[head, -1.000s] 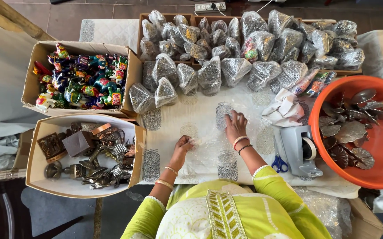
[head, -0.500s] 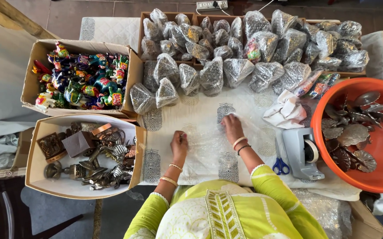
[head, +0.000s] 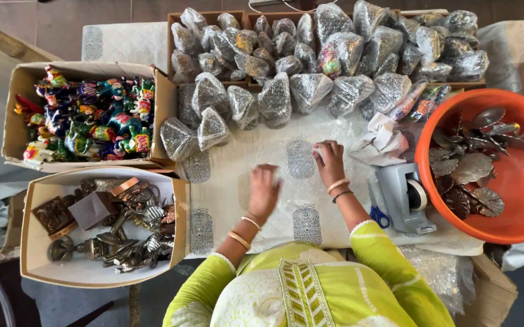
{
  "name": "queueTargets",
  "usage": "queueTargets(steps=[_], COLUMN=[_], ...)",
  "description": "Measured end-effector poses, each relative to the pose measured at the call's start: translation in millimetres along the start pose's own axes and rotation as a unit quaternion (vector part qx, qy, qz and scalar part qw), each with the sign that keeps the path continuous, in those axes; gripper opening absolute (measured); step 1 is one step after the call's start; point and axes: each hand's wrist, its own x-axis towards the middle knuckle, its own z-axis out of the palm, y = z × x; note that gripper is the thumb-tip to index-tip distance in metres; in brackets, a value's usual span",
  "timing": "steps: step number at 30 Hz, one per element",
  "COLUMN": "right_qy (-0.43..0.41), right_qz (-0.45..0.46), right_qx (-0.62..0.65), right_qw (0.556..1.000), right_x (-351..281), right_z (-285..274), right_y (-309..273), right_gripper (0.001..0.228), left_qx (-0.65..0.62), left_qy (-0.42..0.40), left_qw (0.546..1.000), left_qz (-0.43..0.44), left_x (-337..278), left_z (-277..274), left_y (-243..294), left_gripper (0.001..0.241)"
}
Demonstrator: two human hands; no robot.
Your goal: The person wraps decorative figurines in bubble wrap by hand, folding the material around each item and placing the wrapped pieces in rows on the table. They occasionally reach into an orange basin for unwrapped items and continue wrapping one piece at a time.
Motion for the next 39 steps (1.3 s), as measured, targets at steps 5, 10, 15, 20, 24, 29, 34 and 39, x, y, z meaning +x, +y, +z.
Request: queueTargets(steps=[5, 10, 15, 20, 24, 29, 34, 39], right_qy=[-0.044, -0.01, -0.02, -0.057, -0.1, -0.138, -0.143, -0.149], right_qz=[-0.089, 0.017, 0.107, 0.087, 0.056, 0.08, 0.071, 0.066], right_qx=[-0.208, -0.243, -0.204, -0.218, -0.259, -0.246, -0.265, -0.278], right_qw=[0.973, 0.97, 0.973, 0.97, 0.959, 0.956, 0.951, 0.947], right_x=[-29, -55, -66, -71, -85, -92, -92, -94], right_z=[-16, -28, -41, -25, -11, -12, -8, -7], right_y=[7, 72, 60, 31, 37, 33, 38, 36], right_gripper=[0.054, 0.069, 0.065, 0.06, 0.072, 0.082, 0.082, 0.082], left_qx=[0.174, 0.156, 0.165, -0.151, -0.252, -0.471, -0.418, -0.375], left_qy=[-0.334, -0.305, -0.15, -0.103, -0.063, -0.129, -0.21, -0.219], left_qw=[0.925, 0.934, 0.971, 0.954, 0.937, 0.828, 0.815, 0.839], left_qz=[0.051, 0.097, 0.081, -0.237, -0.235, -0.275, -0.341, -0.327], left_x=[-4, -13, -25, -23, -27, -23, -8, -18], left_z=[1, -2, 1, 21, 51, 38, 7, 21], left_y=[32, -34, -63, -29, -49, -42, -10, -38], left_gripper=[0.081, 0.074, 0.043, 0.046, 0.047, 0.035, 0.06, 0.052])
